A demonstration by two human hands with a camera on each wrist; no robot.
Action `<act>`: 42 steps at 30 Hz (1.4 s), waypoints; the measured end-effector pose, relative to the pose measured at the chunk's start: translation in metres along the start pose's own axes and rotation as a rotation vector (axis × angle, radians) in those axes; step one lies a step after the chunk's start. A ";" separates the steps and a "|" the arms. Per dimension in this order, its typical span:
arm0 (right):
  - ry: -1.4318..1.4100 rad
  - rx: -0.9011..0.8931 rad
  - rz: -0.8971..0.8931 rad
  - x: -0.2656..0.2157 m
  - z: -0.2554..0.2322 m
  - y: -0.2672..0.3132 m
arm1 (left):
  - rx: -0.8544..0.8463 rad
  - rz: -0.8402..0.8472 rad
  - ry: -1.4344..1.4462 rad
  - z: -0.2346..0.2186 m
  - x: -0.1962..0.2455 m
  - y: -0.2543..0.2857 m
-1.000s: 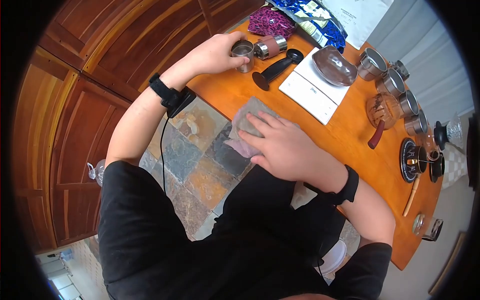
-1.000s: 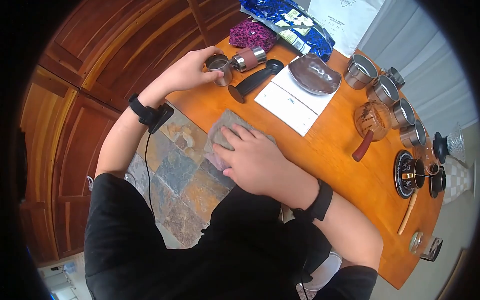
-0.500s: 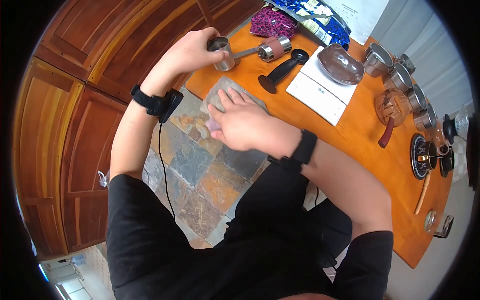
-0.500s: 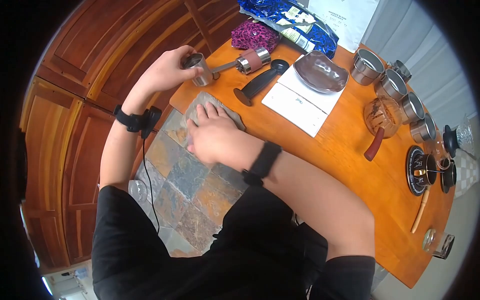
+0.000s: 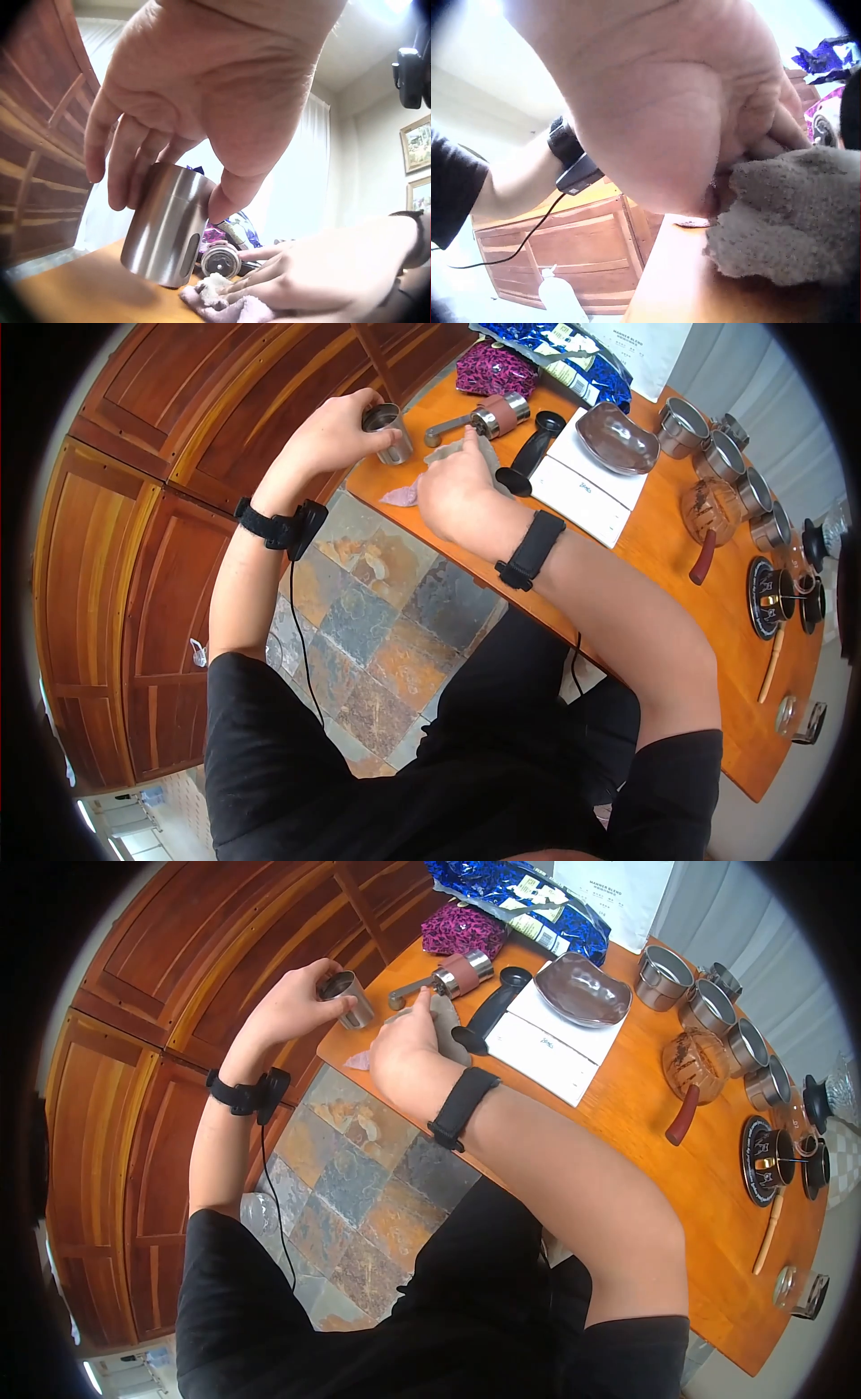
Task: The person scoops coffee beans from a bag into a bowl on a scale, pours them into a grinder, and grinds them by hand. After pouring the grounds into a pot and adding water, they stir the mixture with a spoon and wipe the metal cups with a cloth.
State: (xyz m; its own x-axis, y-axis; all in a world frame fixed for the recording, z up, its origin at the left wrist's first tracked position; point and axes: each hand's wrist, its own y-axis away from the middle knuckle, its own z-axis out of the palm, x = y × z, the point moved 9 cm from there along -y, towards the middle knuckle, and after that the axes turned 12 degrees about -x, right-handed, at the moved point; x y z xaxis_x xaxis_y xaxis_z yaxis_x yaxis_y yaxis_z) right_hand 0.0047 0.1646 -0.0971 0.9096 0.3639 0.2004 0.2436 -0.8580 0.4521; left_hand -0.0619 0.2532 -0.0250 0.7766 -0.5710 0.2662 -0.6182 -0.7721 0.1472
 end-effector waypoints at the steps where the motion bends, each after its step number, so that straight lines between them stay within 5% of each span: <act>1: -0.012 0.033 0.030 0.004 0.001 -0.004 | 0.004 0.007 -0.001 0.000 0.001 0.000; 5: 0.006 -0.040 -0.006 0.004 0.010 -0.004 | 0.010 0.038 -0.006 0.000 0.010 0.004; 12: -0.035 0.241 -0.168 -0.014 0.021 0.048 | -0.048 0.148 0.008 0.002 0.053 0.004; 18: -0.436 0.310 -0.365 -0.001 0.050 0.093 | -0.066 0.205 -0.015 0.024 0.073 -0.010; 23: -0.463 0.332 -0.282 0.021 0.083 0.152 | -0.067 0.240 -0.023 0.036 0.082 -0.019; 26: -0.417 0.576 -0.170 0.041 0.094 0.200 | -0.095 0.255 0.088 0.041 0.091 -0.024; 30: -0.523 0.491 -0.076 0.072 0.127 0.245 | -0.124 0.239 0.028 0.045 0.099 -0.029; 31: -0.476 0.479 -0.029 0.078 0.136 0.257 | 0.020 0.290 -0.175 0.042 0.089 -0.031; 32: -0.423 0.464 0.004 0.083 0.144 0.269 | -0.142 0.051 -0.199 0.033 0.116 -0.016; 36: -0.507 0.418 0.051 0.108 0.175 0.314 | 0.146 0.195 -0.183 0.007 0.141 -0.007; 39: -0.634 0.413 0.031 0.122 0.192 0.349 | -0.098 0.417 0.153 0.027 0.182 -0.006; 42: -0.793 0.166 0.081 0.139 0.216 0.380 | -0.465 0.550 0.793 0.062 0.242 0.004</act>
State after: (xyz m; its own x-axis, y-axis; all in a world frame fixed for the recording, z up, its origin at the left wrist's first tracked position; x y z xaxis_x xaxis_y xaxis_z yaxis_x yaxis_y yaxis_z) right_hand 0.2960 -0.1891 -0.0855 0.8794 -0.0130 -0.4760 0.1571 -0.9358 0.3157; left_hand 0.1307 0.0945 -0.0188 0.1802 -0.3346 0.9250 -0.9748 -0.1866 0.1224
